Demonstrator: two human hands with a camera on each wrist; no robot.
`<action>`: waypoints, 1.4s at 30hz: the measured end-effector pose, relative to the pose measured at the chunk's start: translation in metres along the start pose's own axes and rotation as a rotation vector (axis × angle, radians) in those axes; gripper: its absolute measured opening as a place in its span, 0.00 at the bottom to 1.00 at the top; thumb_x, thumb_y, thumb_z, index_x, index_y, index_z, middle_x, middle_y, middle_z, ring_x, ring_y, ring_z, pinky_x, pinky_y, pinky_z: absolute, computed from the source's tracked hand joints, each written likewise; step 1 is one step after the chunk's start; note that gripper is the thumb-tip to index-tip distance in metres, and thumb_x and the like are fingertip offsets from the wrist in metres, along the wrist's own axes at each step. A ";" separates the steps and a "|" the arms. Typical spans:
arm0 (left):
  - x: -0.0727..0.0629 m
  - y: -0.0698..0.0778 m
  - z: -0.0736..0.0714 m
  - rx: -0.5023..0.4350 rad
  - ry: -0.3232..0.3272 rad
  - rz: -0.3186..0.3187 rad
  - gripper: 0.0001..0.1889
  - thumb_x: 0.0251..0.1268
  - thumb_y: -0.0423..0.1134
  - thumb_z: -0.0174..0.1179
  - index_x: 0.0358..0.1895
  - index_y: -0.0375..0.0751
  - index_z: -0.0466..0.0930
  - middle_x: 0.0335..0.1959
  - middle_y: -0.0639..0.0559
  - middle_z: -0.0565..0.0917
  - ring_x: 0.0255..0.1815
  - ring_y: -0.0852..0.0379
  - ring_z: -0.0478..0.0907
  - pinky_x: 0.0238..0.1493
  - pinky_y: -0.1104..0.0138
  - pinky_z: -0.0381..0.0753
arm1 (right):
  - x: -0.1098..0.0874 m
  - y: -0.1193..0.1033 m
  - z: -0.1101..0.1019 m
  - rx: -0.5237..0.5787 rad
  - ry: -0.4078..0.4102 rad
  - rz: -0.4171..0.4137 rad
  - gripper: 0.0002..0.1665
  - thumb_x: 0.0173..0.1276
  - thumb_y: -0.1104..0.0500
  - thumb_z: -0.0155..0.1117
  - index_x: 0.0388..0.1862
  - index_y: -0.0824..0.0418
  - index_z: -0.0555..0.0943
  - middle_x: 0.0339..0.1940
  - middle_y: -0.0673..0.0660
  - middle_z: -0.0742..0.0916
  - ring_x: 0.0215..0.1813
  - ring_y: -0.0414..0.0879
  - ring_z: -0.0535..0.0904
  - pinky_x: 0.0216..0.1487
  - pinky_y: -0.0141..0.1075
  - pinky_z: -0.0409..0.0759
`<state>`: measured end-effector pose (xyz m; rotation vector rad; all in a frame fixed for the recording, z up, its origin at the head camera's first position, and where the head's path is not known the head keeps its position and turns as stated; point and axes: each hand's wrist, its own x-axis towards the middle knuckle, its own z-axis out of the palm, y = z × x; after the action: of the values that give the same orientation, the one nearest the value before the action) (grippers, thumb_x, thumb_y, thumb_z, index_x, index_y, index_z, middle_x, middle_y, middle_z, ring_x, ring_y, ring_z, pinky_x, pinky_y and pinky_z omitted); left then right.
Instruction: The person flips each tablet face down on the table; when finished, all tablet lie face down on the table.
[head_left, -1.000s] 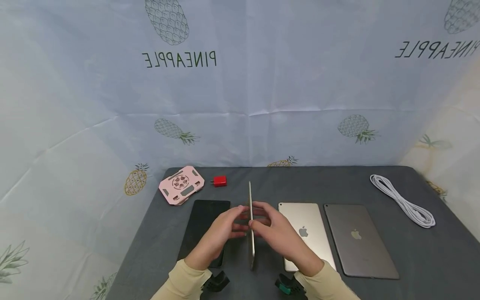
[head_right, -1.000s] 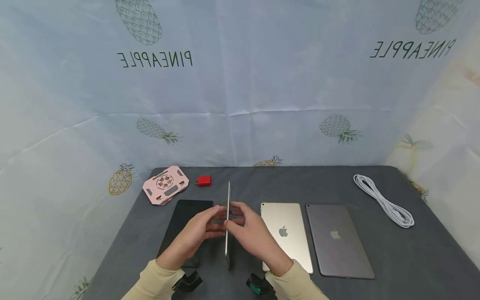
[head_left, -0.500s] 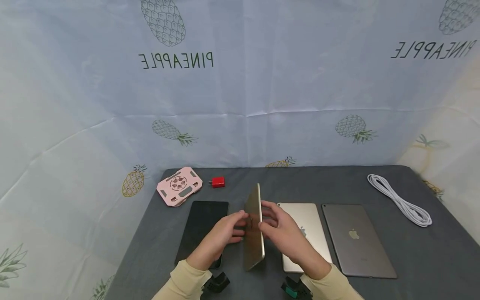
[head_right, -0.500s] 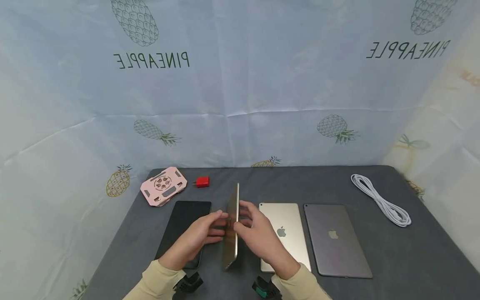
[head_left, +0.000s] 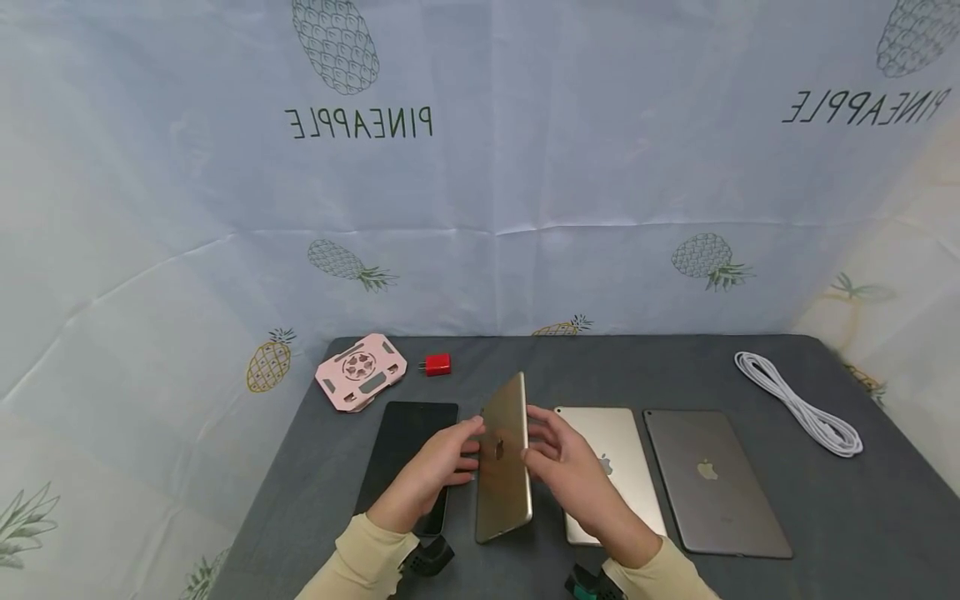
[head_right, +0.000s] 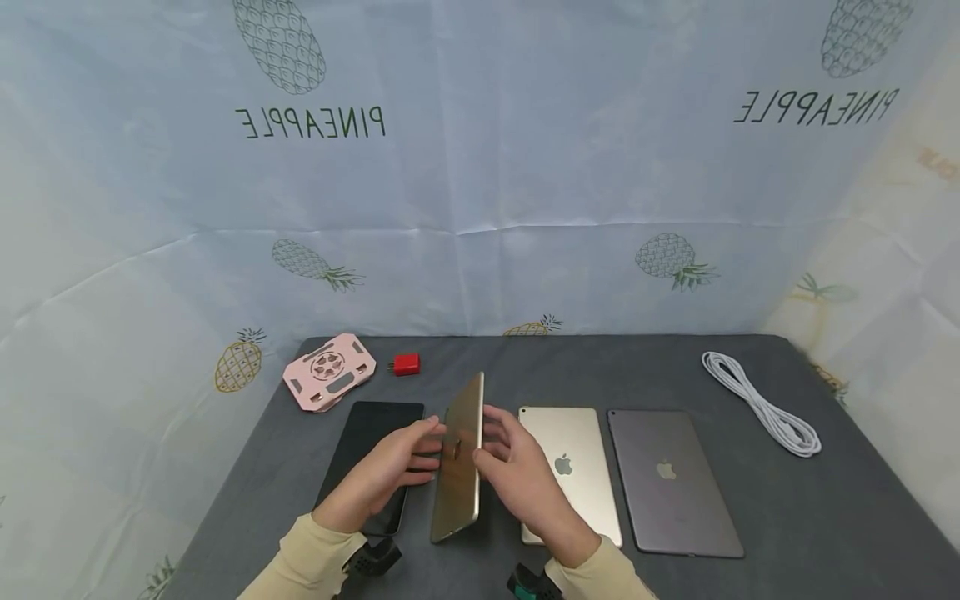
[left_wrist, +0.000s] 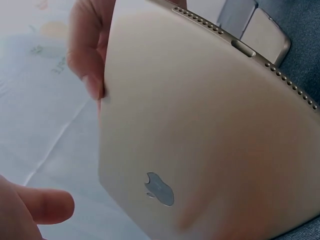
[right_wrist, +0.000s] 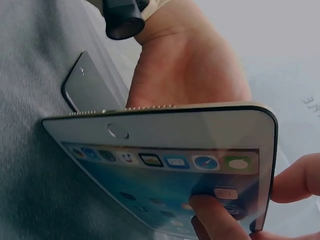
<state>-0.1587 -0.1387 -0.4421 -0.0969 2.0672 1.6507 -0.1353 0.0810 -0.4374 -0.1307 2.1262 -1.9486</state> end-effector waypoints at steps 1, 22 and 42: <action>0.000 0.000 0.000 0.002 0.000 0.001 0.38 0.87 0.61 0.44 0.79 0.30 0.68 0.76 0.24 0.72 0.71 0.29 0.78 0.73 0.39 0.78 | -0.001 0.000 -0.001 -0.013 0.002 0.002 0.40 0.77 0.65 0.61 0.85 0.62 0.63 0.72 0.69 0.82 0.65 0.57 0.86 0.54 0.45 0.89; -0.001 0.000 -0.001 0.056 0.049 0.002 0.39 0.86 0.60 0.45 0.80 0.28 0.65 0.76 0.26 0.72 0.70 0.30 0.77 0.72 0.39 0.78 | -0.001 0.013 -0.013 -0.271 0.144 0.074 0.34 0.71 0.64 0.71 0.74 0.69 0.77 0.50 0.58 0.87 0.49 0.46 0.86 0.40 0.37 0.84; -0.001 -0.001 0.003 0.163 0.103 -0.002 0.40 0.83 0.62 0.50 0.79 0.30 0.68 0.77 0.32 0.73 0.65 0.38 0.80 0.70 0.43 0.82 | -0.001 0.018 -0.013 -0.444 0.144 0.165 0.42 0.73 0.49 0.71 0.76 0.73 0.74 0.52 0.60 0.89 0.54 0.52 0.88 0.48 0.48 0.88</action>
<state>-0.1566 -0.1361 -0.4430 -0.1310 2.2690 1.4981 -0.1354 0.0955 -0.4546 0.1058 2.5428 -1.4105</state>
